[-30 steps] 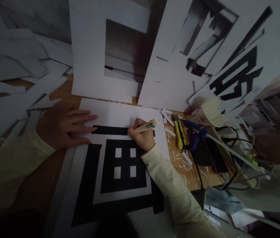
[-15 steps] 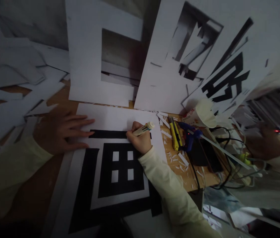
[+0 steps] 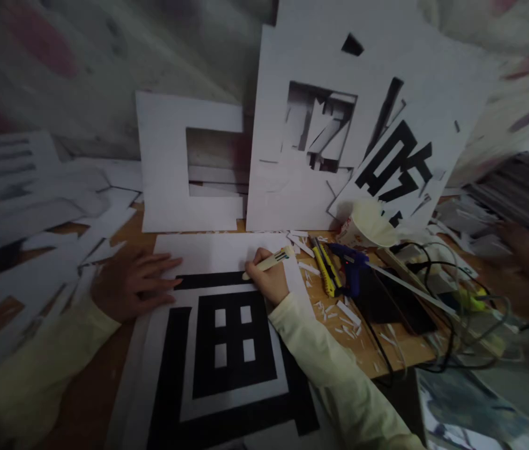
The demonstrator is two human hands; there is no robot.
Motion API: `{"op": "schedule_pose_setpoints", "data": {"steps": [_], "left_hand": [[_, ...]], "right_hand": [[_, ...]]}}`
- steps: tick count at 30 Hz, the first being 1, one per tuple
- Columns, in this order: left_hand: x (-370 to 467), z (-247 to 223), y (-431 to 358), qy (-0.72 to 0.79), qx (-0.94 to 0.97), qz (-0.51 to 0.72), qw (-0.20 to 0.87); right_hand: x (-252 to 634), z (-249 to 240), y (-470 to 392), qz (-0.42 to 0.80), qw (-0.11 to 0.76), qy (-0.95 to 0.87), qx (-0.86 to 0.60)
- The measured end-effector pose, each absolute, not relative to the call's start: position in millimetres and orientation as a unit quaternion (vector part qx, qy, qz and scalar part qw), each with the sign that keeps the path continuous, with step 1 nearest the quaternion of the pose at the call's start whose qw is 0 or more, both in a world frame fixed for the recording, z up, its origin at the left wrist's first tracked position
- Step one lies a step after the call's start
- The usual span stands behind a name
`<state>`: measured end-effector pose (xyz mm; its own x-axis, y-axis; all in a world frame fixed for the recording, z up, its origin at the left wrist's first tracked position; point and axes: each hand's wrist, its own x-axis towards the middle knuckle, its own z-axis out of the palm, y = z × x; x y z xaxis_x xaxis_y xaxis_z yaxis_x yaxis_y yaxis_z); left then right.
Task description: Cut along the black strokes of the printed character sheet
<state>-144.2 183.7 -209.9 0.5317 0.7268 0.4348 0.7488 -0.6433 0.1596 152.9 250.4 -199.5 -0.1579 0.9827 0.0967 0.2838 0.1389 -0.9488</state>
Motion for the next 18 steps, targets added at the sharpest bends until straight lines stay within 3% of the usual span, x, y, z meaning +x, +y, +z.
{"op": "schedule_pose_setpoints", "data": {"steps": [9, 18], "left_hand": [[-107, -176, 175, -0.533, -0.819, -0.211, 0.029], [-26, -166, 225, -0.564, -0.741, -0.354, -0.084]], "right_hand": [[150, -190, 251, 0.439, 0.426, -0.626, -0.484], [150, -191, 251, 0.426, 0.444, -0.626, -0.479]]}}
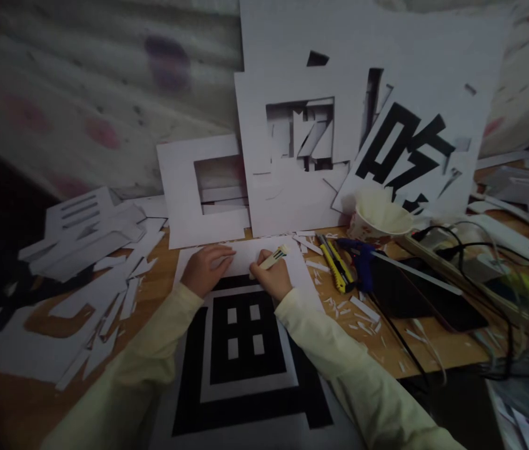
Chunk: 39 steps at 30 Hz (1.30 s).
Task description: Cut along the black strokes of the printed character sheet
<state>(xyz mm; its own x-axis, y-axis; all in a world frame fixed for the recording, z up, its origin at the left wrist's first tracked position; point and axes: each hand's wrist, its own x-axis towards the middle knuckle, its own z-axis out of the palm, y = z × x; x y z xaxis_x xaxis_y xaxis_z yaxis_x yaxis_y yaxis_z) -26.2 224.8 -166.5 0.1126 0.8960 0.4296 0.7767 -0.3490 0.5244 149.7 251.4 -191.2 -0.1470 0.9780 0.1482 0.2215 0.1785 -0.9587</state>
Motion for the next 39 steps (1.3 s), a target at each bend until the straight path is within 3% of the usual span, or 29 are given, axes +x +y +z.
{"op": "schedule_pose_setpoints", "data": {"steps": [7, 14, 21, 30, 39], "left_hand": [[-8, -205, 255, 0.535, 0.775, 0.305, 0.138], [-19, -213, 260, 0.516, 0.778, 0.306, 0.184], [-14, -211, 260, 0.546, 0.756, 0.333, 0.141], [-11, -202, 251, 0.626, 0.725, 0.226, 0.177], [-10, -200, 248, 0.602, 0.773, 0.155, 0.122]], "right_hand": [[150, -195, 251, 0.424, 0.433, -0.648, -0.461], [151, -203, 251, 0.446, 0.401, -0.674, -0.431], [146, -199, 252, 0.447, 0.376, -0.690, -0.428], [145, -199, 248, 0.403, 0.378, -0.689, -0.469], [144, -200, 246, 0.398, 0.374, -0.694, -0.469]]}}
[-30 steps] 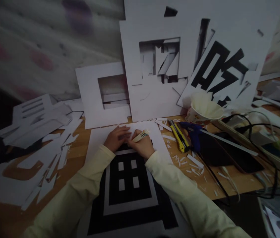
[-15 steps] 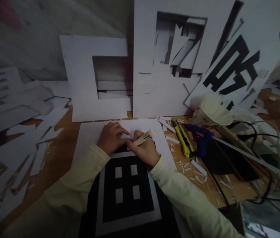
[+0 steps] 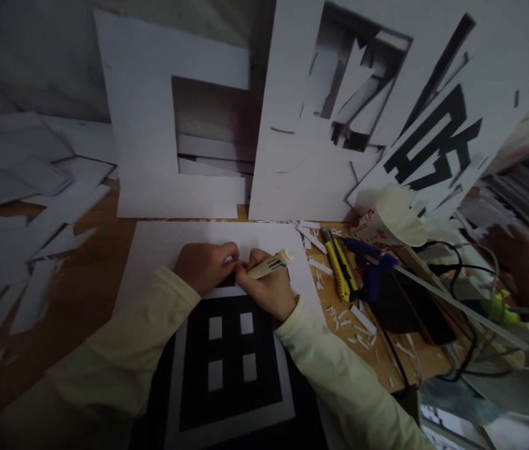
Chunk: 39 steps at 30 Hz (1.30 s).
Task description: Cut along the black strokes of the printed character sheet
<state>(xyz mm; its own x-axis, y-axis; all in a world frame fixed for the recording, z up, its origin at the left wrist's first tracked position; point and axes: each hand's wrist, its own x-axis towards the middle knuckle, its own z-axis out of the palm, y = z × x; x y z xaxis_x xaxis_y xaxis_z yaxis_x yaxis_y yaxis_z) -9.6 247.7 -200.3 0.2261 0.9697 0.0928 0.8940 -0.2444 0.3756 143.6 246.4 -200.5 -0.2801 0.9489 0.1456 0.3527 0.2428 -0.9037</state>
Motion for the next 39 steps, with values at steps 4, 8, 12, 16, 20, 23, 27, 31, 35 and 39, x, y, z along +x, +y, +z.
{"op": "schedule_pose_setpoints", "data": {"steps": [4, 8, 12, 16, 20, 23, 27, 31, 35, 39], "left_hand": [[-9.6, -200.2, 247.8, 0.601, 0.777, 0.148, 0.110], [-8.8, -201.0, 248.3, 0.600, 0.781, 0.140, 0.100], [-8.6, -198.9, 248.6, 0.596, 0.787, 0.121, 0.101], [-8.6, -196.0, 248.0, 0.594, 0.791, 0.104, 0.097], [-8.1, -196.2, 247.7, 0.593, 0.794, 0.103, 0.089], [-7.9, -196.9, 247.9, 0.594, 0.794, 0.097, 0.085], [-8.1, -196.6, 248.1, 0.593, 0.795, 0.099, 0.084], [-8.0, -196.4, 248.0, 0.592, 0.796, 0.101, 0.083], [-8.0, -198.1, 248.0, 0.592, 0.795, 0.109, 0.078], [-8.4, -199.9, 247.5, 0.589, 0.794, 0.128, 0.080]], "right_hand": [[143.5, -200.3, 246.6, 0.392, 0.368, -0.698, -0.473], [142.7, -198.9, 246.6, 0.383, 0.362, -0.702, -0.479], [141.6, -199.2, 245.8, 0.376, 0.370, -0.693, -0.492], [141.2, -200.5, 244.8, 0.383, 0.384, -0.681, -0.492], [140.9, -199.9, 244.4, 0.390, 0.394, -0.681, -0.478], [140.5, -198.0, 243.9, 0.389, 0.395, -0.682, -0.476], [140.5, -197.0, 243.2, 0.383, 0.391, -0.686, -0.480], [140.8, -198.6, 243.1, 0.376, 0.397, -0.692, -0.473], [141.0, -200.0, 243.4, 0.372, 0.390, -0.693, -0.479], [141.6, -199.6, 243.5, 0.366, 0.392, -0.694, -0.481]]}}
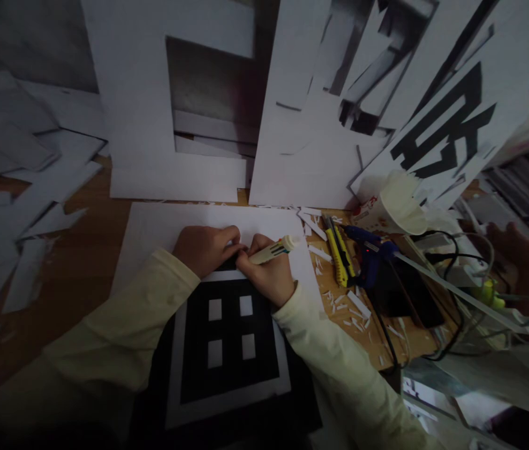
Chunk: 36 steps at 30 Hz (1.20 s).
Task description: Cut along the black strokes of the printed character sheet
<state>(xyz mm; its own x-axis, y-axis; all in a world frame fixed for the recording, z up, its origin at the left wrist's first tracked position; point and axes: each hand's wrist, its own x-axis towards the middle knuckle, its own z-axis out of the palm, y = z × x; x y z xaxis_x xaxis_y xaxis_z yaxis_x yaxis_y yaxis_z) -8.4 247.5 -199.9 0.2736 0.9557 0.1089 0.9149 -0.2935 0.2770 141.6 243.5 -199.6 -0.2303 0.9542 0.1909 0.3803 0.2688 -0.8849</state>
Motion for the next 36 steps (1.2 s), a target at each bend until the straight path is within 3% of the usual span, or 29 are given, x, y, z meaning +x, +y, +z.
{"op": "schedule_pose_setpoints", "data": {"steps": [36], "left_hand": [[-8.4, -198.0, 245.9, 0.600, 0.784, 0.123, 0.100]], "right_hand": [[142.8, -201.0, 245.0, 0.363, 0.402, -0.698, -0.469]]}}
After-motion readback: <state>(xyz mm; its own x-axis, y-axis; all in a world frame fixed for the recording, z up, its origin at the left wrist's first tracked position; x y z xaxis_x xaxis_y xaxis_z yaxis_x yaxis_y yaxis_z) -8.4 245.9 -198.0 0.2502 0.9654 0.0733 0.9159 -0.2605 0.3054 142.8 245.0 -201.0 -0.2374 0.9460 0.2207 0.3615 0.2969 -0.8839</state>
